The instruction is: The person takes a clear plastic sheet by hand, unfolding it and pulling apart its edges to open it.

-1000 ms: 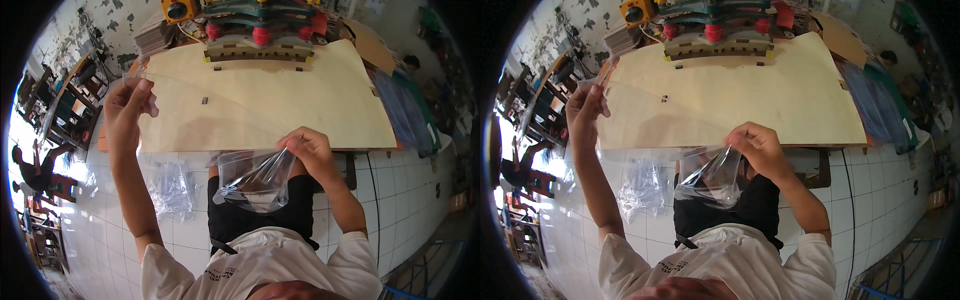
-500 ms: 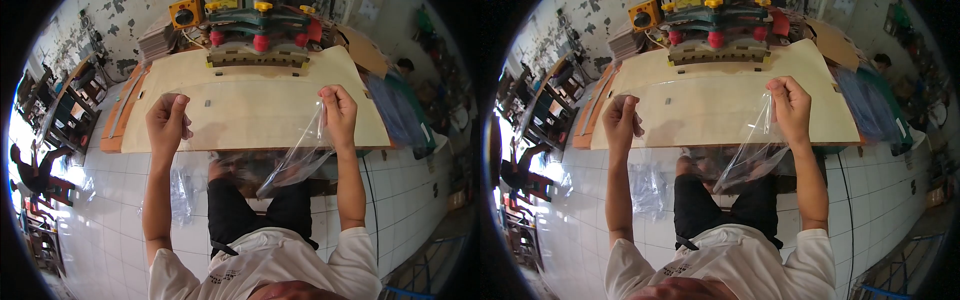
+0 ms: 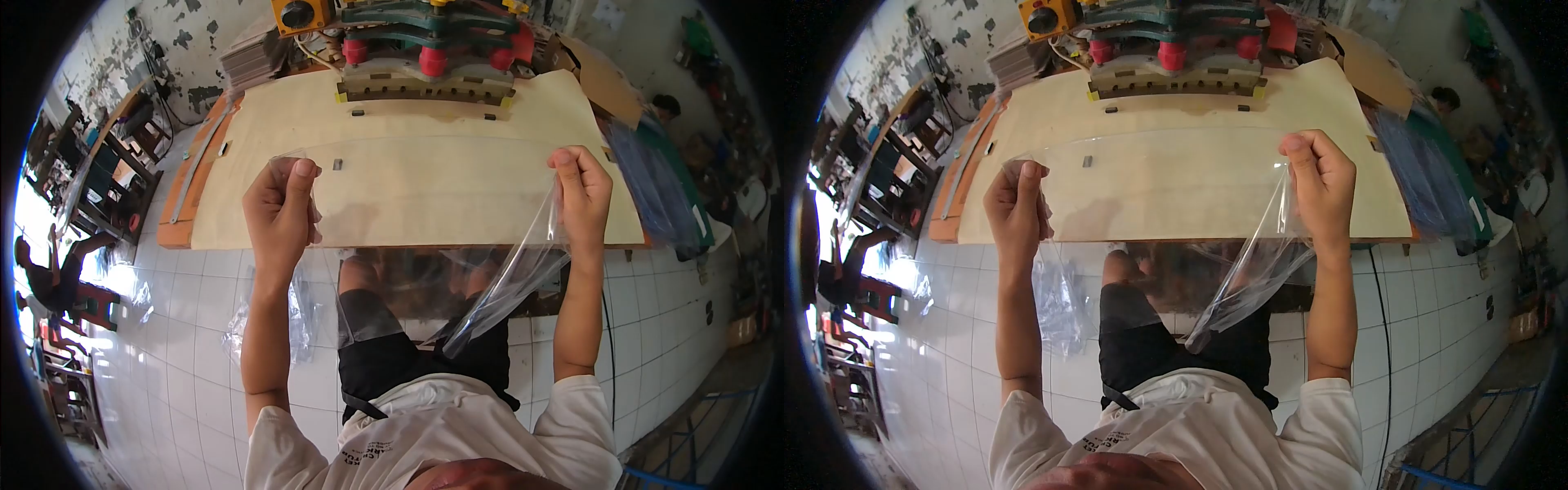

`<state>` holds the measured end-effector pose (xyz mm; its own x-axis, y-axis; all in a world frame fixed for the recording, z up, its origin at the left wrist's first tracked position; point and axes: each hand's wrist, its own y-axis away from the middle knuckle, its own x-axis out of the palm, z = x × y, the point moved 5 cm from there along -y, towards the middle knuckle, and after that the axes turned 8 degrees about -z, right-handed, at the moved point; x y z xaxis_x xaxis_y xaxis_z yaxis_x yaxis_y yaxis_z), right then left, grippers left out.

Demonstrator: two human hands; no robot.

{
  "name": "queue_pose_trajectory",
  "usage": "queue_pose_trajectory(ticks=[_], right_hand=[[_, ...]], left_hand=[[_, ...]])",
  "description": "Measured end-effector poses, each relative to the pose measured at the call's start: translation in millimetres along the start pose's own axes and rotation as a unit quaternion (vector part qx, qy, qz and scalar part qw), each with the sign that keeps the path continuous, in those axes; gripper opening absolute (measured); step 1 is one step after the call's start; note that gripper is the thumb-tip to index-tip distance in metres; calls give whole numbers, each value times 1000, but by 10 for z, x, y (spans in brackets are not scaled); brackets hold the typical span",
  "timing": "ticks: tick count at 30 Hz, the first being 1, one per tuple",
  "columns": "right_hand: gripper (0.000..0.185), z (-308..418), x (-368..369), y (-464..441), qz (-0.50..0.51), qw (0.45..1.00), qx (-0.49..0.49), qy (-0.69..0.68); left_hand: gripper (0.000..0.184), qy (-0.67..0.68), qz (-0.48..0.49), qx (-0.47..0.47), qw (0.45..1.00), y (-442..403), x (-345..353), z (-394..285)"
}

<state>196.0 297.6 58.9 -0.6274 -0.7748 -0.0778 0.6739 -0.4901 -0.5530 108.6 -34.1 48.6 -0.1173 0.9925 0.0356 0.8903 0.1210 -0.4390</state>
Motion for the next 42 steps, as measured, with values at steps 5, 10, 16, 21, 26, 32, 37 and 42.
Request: queue_pose_trajectory(ticks=[5, 10, 16, 21, 26, 32, 37, 42], right_hand=[[29, -132, -56, -55, -14, 1000, -10, 16], [30, -297, -82, -127, -9, 1000, -1, 20], [29, -379, -44, -157, -32, 999, 0, 29], [29, -408, -37, -152, -17, 998, 52, 34], [26, -287, 15, -60, -19, 999, 29, 40], [19, -200, 28, -32, -39, 992, -89, 84], [17, -107, 42, -17, -53, 983, -141, 107], [19, -20, 58, -8, -41, 980, -150, 121]], left_hand=[[32, 3, 3, 1, 1000, 19, 94, 40], [23, 65, 57, -16, 996, 31, 149, 56], [24, 72, 67, -44, 994, 6, 203, 91], [23, 43, 65, -48, 996, -51, 194, 170], [26, -9, 3, -47, 999, -144, 174, 269], [26, -15, 6, -25, 1000, -238, 102, 450], [26, 4, 12, -35, 999, -265, 94, 541], [26, 6, 17, -34, 999, -285, 93, 576]])
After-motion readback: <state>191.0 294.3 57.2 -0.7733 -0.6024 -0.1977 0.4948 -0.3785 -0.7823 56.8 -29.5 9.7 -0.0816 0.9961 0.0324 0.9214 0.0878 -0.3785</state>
